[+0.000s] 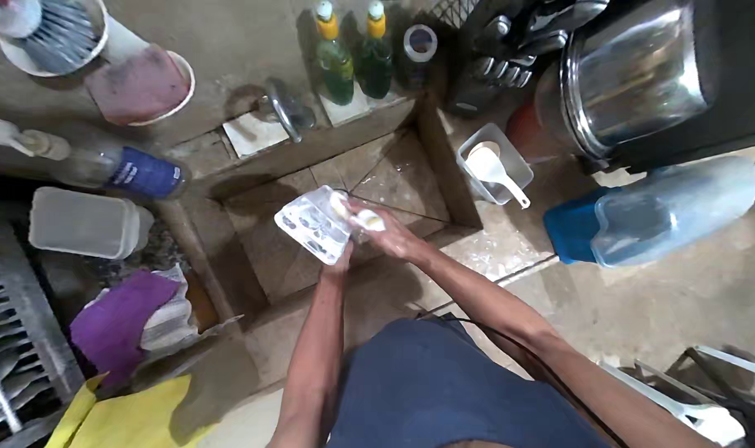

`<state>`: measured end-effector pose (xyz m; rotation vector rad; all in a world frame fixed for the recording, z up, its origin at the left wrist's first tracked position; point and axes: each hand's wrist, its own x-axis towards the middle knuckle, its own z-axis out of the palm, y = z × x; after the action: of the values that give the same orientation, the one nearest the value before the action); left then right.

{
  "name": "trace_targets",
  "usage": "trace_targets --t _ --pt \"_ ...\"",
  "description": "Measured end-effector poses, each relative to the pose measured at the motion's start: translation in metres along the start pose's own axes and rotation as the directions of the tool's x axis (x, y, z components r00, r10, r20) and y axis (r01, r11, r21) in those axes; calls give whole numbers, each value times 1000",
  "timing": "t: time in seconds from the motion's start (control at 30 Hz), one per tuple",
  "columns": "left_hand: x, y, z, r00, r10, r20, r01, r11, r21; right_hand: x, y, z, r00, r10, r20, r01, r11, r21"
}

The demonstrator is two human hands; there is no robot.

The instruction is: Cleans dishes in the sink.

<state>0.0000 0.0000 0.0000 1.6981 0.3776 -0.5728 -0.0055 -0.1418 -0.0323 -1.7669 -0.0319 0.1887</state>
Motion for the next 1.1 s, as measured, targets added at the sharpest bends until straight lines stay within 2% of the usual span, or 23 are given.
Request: trace_targets --t 0.07,0.1,0.2,0.3,0.37,0.47,0.5,0.6,0.77,0.83,0.9,0.93,1.0,1.1 --pt "6 6 -14 1000 -14 3 13 995 103 -25 -14 -7 994 -90 66 92 996 -22" --pt "14 10 -17 999 -19 -28 22 996 89 -30 -20 -12 988 -137 67 139 990 -20" --pt "41 21 -13 959 -14 -284 -14 995 -97 -28 -26 -19 976 -192 -104 195 981 18" --pt "43 24 -22 942 -3 -336 21 998 52 -18 -24 -15 936 -248 -250 232 968 -93" --pt "39 8 -30 950 27 -312 16 990 137 -12 -25 -10 921 -270 -282 196 944 -264" --pt "50 -69 -37 907 255 -336 -183 955 232 -4 -19 -5 891 -308 -334 139 884 -446" --pt "53 -83 -38 891 289 -351 -218 949 229 -2 -19 -4 880 -313 -358 118 873 -474" --pt "48 -90 -42 890 285 -357 -223 953 207 -1 -18 -2 867 -322 -380 89 851 -518" --pt "48 -103 -46 866 336 -370 -273 938 213 -3 -9 6 840 -387 -380 138 831 -539" --pt "50 -107 -48 852 352 -387 -282 932 227 -4 -8 6 849 -362 -385 112 835 -539" --pt "48 -108 -51 858 353 -372 -318 935 155 -5 -6 4 859 -334 -388 92 846 -525" --pt "44 -101 -53 874 344 -342 -345 937 61 -6 -6 3 866 -320 -384 96 861 -500" --pt "23 -59 -55 915 301 -269 -359 911 -201 -7 -8 0 879 -295 -375 113 892 -437" --pt "4 -25 -54 929 314 -194 -367 837 -405 -9 -11 -1 902 -232 -363 68 908 -413"
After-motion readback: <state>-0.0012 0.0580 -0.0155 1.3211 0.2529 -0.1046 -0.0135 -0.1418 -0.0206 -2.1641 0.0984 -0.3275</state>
